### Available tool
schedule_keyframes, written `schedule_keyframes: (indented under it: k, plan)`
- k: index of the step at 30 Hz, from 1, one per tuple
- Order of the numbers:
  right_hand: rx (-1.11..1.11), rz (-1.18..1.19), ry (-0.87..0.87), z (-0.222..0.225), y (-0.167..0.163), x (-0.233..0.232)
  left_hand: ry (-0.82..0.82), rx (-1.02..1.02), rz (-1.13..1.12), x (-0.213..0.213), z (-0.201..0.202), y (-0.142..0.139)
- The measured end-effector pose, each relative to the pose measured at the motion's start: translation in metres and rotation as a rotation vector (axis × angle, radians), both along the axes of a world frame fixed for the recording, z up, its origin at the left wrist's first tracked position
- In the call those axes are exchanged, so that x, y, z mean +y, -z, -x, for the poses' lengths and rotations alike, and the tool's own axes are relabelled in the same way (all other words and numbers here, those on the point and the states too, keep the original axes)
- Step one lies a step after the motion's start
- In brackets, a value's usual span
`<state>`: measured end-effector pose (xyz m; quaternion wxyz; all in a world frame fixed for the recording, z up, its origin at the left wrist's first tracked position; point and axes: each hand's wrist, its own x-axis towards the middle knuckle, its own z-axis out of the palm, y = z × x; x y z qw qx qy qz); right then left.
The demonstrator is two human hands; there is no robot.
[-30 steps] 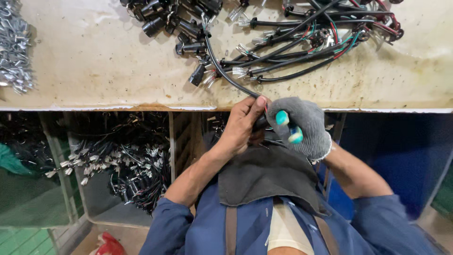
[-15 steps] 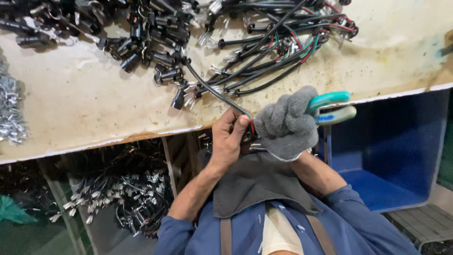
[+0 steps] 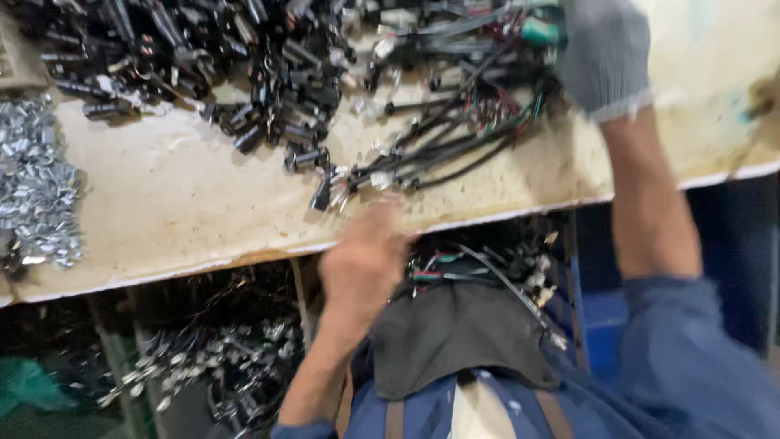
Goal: The person picks up black cable leads with pre-stripped wire ends, uses pliers to crimp and twist the wires, and attaches terminal connectors to the wire ends. They place finished leads on the workbench and reach for new connectors and wires from bins, repeating the assembly cycle.
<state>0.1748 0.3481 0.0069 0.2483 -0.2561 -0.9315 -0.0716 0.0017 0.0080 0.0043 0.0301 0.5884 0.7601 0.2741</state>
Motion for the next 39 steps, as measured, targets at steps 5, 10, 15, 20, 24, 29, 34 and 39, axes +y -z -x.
schedule_keyframes:
  k: [5, 10, 15, 20, 24, 29, 34, 39]
  plan:
    - [0.477, 0.148, -0.017, -0.027, -0.003, -0.12, -0.333, 0.119, 0.183, -0.001, 0.047, 0.011]
    - [0.249, 0.317, 0.164, -0.038, 0.024, -0.181, -0.337, -0.296, -0.172, -0.009, 0.071, 0.022]
    - [-0.012, 0.353, 0.198, -0.047, 0.029, -0.181, -0.067, -1.039, -0.614, 0.022, 0.048, 0.006]
    - [-0.079, 0.408, 0.273, -0.04, 0.024, -0.165, 0.547, -0.956, 0.049, 0.032, -0.025, 0.001]
    - [0.292, 0.89, 0.305, -0.042, 0.009, -0.156, 0.435, -1.161, 0.015, 0.017, -0.015, 0.015]
    - [0.518, 1.131, -0.058, -0.041, -0.007, -0.183, 0.084, -1.543, 0.291, 0.01, -0.012, 0.025]
    - [0.058, 0.601, -0.618, -0.032, 0.005, -0.182, 0.319, -1.063, -0.028, 0.017, -0.025, 0.028]
    - [0.523, 1.429, -0.018, -0.037, 0.035, -0.208, 0.225, -0.805, -0.097, 0.012, -0.03, 0.025]
